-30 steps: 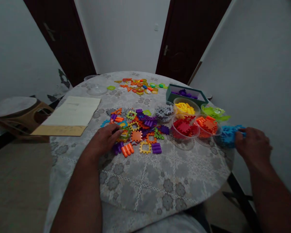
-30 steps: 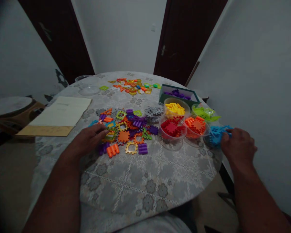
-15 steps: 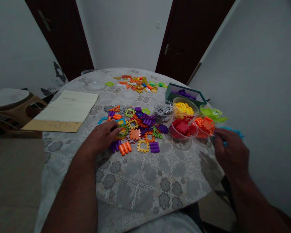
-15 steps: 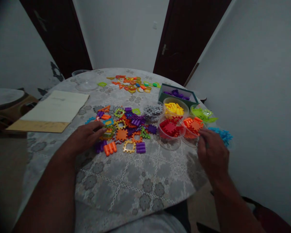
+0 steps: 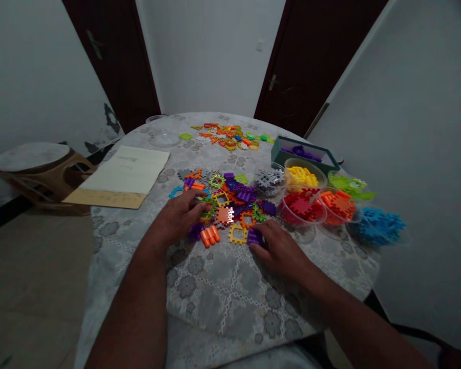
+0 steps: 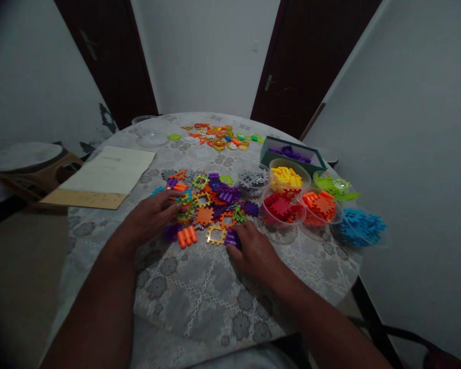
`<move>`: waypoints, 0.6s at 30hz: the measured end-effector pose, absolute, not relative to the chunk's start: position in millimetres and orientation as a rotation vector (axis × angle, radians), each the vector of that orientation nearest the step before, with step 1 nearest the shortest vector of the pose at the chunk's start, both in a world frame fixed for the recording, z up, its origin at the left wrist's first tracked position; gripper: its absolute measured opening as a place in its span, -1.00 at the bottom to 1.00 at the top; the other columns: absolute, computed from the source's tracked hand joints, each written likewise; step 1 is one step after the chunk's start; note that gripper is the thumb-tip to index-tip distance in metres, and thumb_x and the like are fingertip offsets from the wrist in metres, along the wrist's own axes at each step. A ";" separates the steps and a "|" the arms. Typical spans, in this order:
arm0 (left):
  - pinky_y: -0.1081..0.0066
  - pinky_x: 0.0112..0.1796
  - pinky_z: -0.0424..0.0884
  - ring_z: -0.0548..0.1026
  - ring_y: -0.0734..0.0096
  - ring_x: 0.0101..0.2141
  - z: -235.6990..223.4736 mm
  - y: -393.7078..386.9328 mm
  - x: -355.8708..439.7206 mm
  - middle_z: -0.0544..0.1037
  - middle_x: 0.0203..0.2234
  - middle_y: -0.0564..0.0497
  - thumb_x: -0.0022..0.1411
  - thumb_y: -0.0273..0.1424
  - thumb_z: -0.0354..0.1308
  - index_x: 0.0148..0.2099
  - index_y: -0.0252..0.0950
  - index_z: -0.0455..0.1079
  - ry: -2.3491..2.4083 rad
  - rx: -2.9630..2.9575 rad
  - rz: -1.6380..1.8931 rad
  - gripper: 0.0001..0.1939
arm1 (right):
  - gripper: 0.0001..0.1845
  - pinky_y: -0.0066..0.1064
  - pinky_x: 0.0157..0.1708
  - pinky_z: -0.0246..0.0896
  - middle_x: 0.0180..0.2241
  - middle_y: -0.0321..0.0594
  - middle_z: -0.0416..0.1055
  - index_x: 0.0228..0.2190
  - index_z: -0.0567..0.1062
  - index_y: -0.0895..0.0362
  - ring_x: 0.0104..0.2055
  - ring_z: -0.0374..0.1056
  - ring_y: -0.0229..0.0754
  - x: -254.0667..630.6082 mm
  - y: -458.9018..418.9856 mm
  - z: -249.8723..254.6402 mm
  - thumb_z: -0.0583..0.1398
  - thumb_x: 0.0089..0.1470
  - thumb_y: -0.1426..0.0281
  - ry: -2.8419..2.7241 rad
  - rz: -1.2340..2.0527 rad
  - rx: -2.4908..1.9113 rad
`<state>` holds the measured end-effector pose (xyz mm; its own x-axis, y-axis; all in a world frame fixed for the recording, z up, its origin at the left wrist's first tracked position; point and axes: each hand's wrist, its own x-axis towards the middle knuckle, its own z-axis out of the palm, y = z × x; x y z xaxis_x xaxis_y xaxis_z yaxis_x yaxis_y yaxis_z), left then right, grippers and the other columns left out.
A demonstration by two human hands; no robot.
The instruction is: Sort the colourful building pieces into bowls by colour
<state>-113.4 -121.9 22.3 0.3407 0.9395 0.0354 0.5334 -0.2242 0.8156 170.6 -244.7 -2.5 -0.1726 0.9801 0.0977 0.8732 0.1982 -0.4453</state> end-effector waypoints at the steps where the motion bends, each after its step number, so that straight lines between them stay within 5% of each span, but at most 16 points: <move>1: 0.31 -0.28 0.51 0.63 0.21 -0.27 22.0 -122.6 -112.4 0.68 -0.24 -0.02 0.33 -0.17 0.14 0.16 -0.19 0.45 1.256 1.812 0.723 -0.59 | -0.66 -0.09 0.01 0.39 -0.04 -0.01 0.47 0.08 0.49 0.07 -0.02 0.44 0.04 170.5 -244.0 -0.4 0.25 0.30 0.30 -2.085 0.432 -1.707; 7: 0.30 -0.27 0.56 0.65 0.19 -0.22 18.5 -123.5 -112.2 0.67 -0.24 -0.04 0.30 -0.20 0.14 0.19 -0.22 0.43 1.170 1.640 0.748 -0.54 | -0.68 -0.25 -0.19 0.30 -0.15 -0.17 0.46 0.02 0.50 0.05 -0.20 0.39 -0.11 159.9 -237.1 17.2 0.28 0.26 0.24 -1.891 0.640 -1.634; 13: 0.32 -0.29 0.42 0.58 0.22 -0.31 13.7 -117.5 -116.8 0.62 -0.34 0.01 0.31 -0.17 0.13 0.11 -0.21 0.53 1.325 1.976 0.666 -0.58 | -0.59 -0.38 -0.38 0.28 -0.24 -0.30 0.42 -0.08 0.38 0.02 -0.32 0.36 -0.20 148.9 -233.4 10.1 0.35 0.10 0.19 -1.356 1.303 -1.466; 18: 0.29 -0.21 0.40 0.59 0.18 -0.24 11.8 -115.2 -119.0 0.66 -0.23 -0.03 0.36 -0.18 0.09 0.15 -0.20 0.52 1.400 2.086 0.648 -0.59 | -0.71 -0.36 -0.33 0.31 -0.21 -0.25 0.47 -0.13 0.39 0.02 -0.24 0.40 -0.16 152.4 -235.7 5.6 0.30 0.15 0.23 -1.455 1.191 -1.486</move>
